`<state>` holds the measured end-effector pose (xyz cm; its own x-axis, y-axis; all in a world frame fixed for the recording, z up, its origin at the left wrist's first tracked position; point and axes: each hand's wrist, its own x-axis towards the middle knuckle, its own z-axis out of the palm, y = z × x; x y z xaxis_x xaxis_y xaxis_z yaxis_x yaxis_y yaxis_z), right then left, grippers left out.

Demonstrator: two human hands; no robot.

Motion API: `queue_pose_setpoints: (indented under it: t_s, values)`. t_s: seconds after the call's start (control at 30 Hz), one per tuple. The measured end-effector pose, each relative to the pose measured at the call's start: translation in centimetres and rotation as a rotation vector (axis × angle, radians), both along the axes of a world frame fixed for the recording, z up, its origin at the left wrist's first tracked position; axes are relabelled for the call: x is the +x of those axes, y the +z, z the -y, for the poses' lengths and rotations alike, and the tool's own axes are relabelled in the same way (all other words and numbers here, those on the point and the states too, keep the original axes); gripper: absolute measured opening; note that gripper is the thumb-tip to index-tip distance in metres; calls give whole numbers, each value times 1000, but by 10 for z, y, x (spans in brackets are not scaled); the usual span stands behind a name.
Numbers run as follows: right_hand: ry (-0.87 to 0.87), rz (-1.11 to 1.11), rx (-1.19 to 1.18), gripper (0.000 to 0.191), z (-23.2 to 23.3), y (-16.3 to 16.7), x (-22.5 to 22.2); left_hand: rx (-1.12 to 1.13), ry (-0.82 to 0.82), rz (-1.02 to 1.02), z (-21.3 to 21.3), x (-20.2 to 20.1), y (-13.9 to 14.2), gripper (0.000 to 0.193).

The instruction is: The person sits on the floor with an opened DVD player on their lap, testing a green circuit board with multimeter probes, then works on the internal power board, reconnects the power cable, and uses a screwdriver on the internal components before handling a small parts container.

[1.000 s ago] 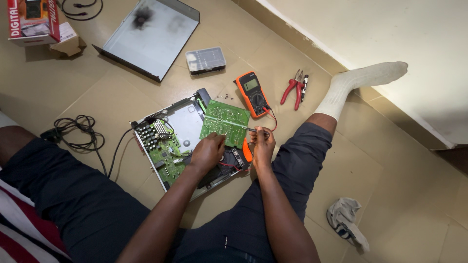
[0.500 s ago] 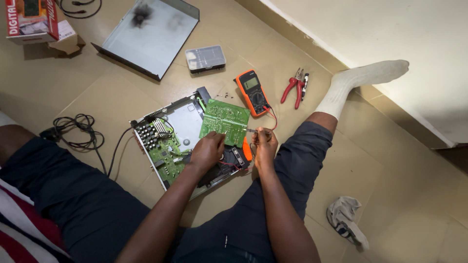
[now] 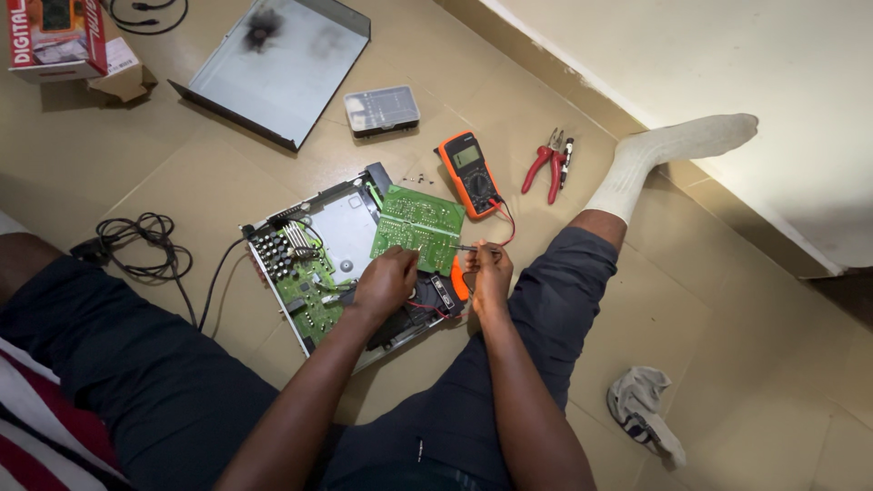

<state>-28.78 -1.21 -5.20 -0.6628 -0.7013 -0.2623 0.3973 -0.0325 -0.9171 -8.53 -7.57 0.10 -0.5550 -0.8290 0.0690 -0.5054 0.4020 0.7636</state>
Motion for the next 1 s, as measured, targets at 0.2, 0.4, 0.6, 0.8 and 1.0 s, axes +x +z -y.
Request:
queue_pose_setpoints:
  t_s: [0.2,0.4,0.6,0.8,1.0]
  values:
    - [7,52,-3,18,1,0,-1,9,4,25,0,-1,1,22]
    - [28,83,-16,17,1,-2,-2,30,-4,55,0,-2,3,23]
    - [39,42,-64,17,1,-2,1,0,-6,23,0,0,1,23]
    - [221,-11,-16,17,-8,5,8,12,11,15,0,1,0,23]
    - [357,-145,50,17,-12,2,15,19,13,9,1,1,1,24]
